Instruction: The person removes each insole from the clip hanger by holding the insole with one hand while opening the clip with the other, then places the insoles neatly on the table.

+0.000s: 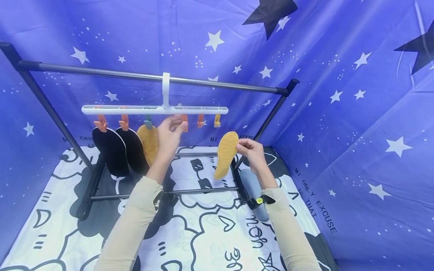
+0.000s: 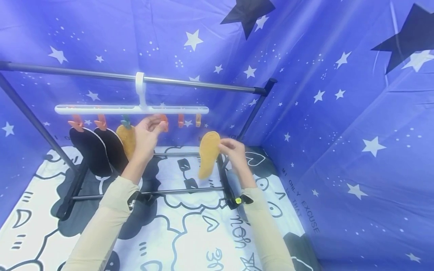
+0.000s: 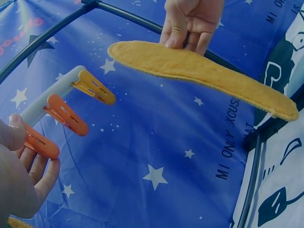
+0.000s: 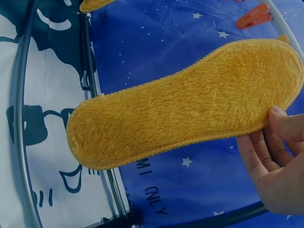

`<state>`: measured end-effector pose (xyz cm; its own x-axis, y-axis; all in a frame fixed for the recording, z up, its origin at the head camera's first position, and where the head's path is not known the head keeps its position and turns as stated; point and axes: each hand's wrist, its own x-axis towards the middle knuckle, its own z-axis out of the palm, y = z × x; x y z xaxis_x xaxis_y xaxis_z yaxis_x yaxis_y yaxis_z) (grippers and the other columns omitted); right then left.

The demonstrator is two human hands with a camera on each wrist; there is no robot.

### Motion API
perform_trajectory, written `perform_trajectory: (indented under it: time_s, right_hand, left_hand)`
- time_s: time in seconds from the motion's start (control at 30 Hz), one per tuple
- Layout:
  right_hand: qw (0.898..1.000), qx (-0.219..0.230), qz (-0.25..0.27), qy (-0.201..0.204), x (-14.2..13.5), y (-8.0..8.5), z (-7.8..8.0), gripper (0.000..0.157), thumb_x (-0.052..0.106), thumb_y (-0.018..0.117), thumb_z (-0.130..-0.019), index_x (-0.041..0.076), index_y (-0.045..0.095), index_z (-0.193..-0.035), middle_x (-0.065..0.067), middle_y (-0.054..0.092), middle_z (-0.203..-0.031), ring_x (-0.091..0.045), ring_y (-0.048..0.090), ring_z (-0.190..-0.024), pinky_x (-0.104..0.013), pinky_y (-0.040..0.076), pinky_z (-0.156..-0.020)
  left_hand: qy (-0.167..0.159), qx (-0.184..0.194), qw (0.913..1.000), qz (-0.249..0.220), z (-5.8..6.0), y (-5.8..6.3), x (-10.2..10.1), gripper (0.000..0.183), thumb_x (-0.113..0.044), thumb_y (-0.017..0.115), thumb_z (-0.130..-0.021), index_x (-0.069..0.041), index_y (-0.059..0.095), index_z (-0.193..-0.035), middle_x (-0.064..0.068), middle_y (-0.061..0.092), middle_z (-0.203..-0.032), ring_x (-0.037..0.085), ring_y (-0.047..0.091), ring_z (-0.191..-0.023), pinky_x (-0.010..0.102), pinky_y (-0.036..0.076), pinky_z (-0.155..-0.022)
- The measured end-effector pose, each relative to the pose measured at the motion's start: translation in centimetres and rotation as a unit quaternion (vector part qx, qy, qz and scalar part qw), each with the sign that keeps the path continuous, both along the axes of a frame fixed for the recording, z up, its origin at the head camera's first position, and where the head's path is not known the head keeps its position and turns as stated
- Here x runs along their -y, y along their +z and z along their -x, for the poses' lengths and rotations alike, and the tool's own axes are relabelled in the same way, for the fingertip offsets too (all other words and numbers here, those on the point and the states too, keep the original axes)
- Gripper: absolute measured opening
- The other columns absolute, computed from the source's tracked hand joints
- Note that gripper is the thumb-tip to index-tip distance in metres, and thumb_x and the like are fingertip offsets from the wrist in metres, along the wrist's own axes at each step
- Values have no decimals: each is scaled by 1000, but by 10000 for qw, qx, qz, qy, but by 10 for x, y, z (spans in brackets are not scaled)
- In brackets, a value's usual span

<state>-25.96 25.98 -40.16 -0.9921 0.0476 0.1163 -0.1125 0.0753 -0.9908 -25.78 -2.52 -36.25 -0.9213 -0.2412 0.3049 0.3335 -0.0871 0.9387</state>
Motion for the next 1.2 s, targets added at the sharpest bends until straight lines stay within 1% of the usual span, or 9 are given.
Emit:
perform_trajectory:
  time_s: [0.13, 0.47, 0.57, 0.73, 0.8, 0.87, 1.03, 1.1, 1.2]
  right_hand:
    - [10000, -36, -20, -73, -4, 1, 1, 14, -6, 65, -95, 8, 70, -94, 9, 71, -80, -5, 68, -73, -20, 61, -72]
    - [9999, 15, 63, -107, -16, 5, 1, 22, -7, 64, -95, 14, 70, -88, 8, 70, -79, -5, 67, -73, -22, 62, -71]
    - [9999, 53, 57, -130, -20, 4, 1, 23, -6, 63, -96, 15, 70, -88, 8, 70, -79, -5, 67, -74, -21, 62, -71]
    - [9998, 107, -4, -142, -26, 2, 2, 17, -4, 64, -96, 11, 70, -91, 9, 70, -79, -5, 67, -74, -21, 62, -71]
    - [9998, 129, -22, -130, -28, 2, 2, 14, -3, 64, -96, 9, 69, -93, 9, 70, -80, -5, 67, -74, -21, 62, -71]
    - [9998, 147, -17, -120, -29, 1, 2, 11, -3, 64, -97, 7, 69, -94, 9, 71, -80, -6, 68, -74, -21, 62, -71]
    - [9998, 161, -71, -110, -30, 1, 2, 9, -4, 63, -97, 4, 68, -97, 9, 71, -80, -5, 68, -73, -21, 62, -71]
    - [9997, 168, -129, -119, -32, 2, 2, 8, -4, 64, -97, 3, 68, -97, 9, 71, -80, -5, 68, -73, -21, 62, -70]
    - [9996, 193, -156, -131, -34, 3, 3, 8, -4, 64, -96, 3, 69, -97, 9, 71, -80, -5, 68, -73, -21, 62, -71]
  left_hand:
    - [11, -42, 10000, 0, -1, 0, 0, 32, 1, 69, -94, 10, 63, -124, 29, 68, -120, 6, 64, -90, 18, 56, -89]
    - [1, -54, 10000, -13, 0, 0, 0, 31, 0, 69, -95, 11, 63, -123, 30, 68, -118, 0, 63, -86, 17, 57, -88]
    - [-10, -10, 10000, -2, 0, 0, 0, 32, -1, 68, -95, 10, 63, -124, 29, 68, -119, 2, 64, -88, 17, 56, -88]
    - [-45, 40, 10000, -26, -1, 1, 0, 32, -1, 68, -95, 9, 63, -125, 28, 68, -120, 10, 65, -93, 20, 56, -90]
    - [-46, 63, 10000, -18, -1, 0, 0, 33, -1, 68, -95, 9, 63, -126, 27, 68, -121, 11, 65, -94, 21, 56, -92]
    - [-50, 74, 10000, -23, -2, 0, 0, 33, -1, 68, -95, 9, 62, -126, 27, 67, -121, 10, 65, -94, 21, 56, -92]
    - [-54, 21, 10000, -67, -1, -1, 0, 33, -1, 68, -95, 10, 62, -126, 29, 67, -120, 1, 64, -87, 18, 55, -90]
    - [-43, 8, 10000, -51, -1, -1, 0, 33, -1, 68, -95, 10, 62, -126, 29, 67, -120, 0, 63, -86, 17, 55, -90]
    - [-18, 38, 10000, -1, -1, 0, 0, 33, -2, 68, -95, 9, 62, -125, 29, 68, -119, 2, 64, -87, 17, 56, -89]
